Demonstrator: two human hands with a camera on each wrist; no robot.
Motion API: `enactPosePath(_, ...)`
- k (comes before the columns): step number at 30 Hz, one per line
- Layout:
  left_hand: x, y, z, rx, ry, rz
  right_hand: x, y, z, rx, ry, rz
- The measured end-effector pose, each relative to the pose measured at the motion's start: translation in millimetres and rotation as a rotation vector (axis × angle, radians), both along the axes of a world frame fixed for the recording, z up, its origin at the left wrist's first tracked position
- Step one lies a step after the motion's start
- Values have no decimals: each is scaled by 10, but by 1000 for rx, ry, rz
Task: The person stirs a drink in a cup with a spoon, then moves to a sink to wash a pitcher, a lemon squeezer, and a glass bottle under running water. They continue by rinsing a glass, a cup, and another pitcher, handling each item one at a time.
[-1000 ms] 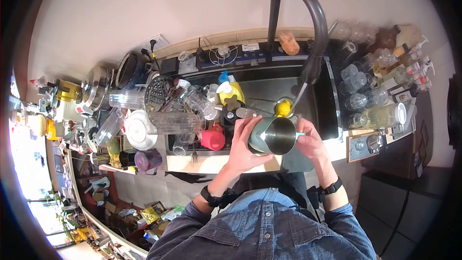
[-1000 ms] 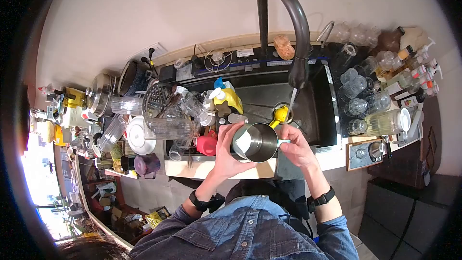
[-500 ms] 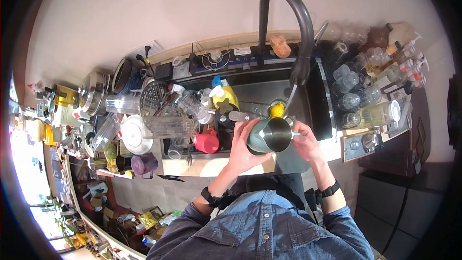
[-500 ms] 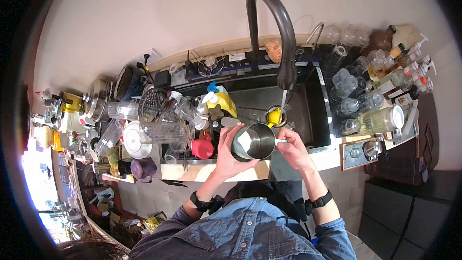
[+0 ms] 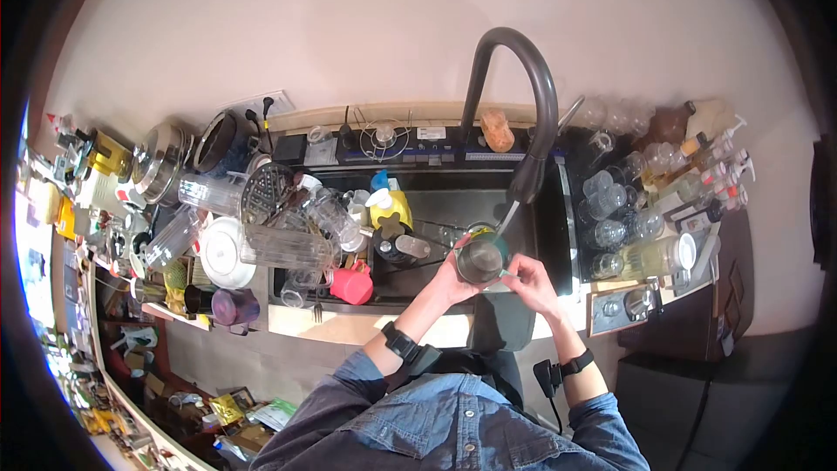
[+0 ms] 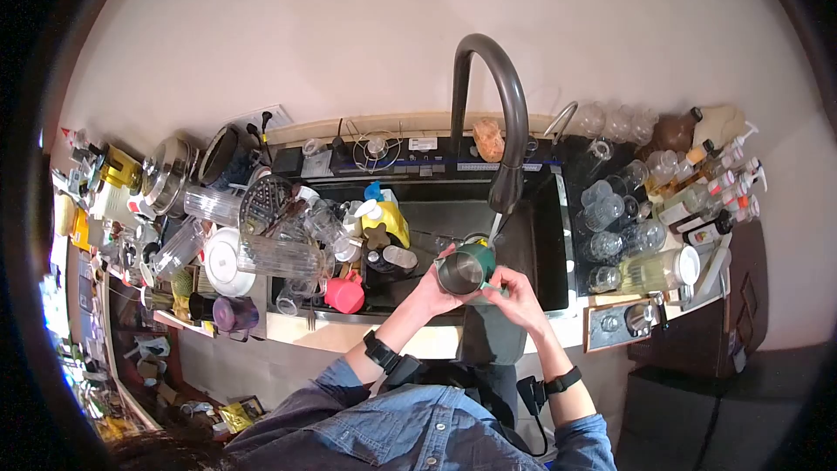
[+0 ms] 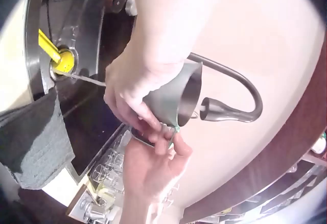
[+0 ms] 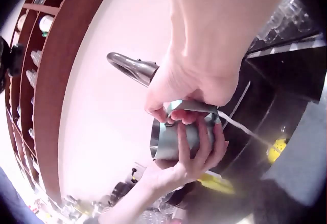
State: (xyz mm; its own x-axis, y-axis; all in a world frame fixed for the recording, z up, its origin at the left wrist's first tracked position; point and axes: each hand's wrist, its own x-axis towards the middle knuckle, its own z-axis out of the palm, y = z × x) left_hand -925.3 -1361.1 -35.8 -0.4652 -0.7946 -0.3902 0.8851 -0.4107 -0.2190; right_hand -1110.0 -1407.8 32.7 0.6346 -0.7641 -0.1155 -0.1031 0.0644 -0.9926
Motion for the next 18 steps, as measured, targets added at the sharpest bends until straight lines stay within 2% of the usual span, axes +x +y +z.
enactPosePath(3,-122,-227,-30,171,-107,104,-9,-218,142,-519,247,-50)
enactPosePath(4,-165,-302,-57,202,-116,149,-33,-340,73,-401,126,-110)
enactPosePath(5,-198,-373,-84,234,-126,196,-74,-445,113,-304,163,-176)
enactPosePath(6,-226,-414,58,303,-219,218,-60,-575,165,-306,168,-188)
enactPosePath(7,-239,-456,20,310,-212,228,-26,-688,232,-308,172,-199)
enactPosePath(11,-259,-535,-70,294,-227,243,284,-713,541,-524,126,-90)
enactPosePath(12,-250,-541,-115,296,-231,239,313,-715,578,-538,189,-62)
enactPosePath(13,-245,-538,-165,300,-234,234,344,-724,619,-697,258,-5)
enactPosePath(15,-211,-468,-205,385,-268,252,433,-681,772,-855,315,65)
enactPosePath(17,-149,-366,-183,497,-288,252,498,-725,783,-757,312,122)
enactPosePath(18,-132,-325,-52,452,-254,292,536,-782,782,-710,309,149)
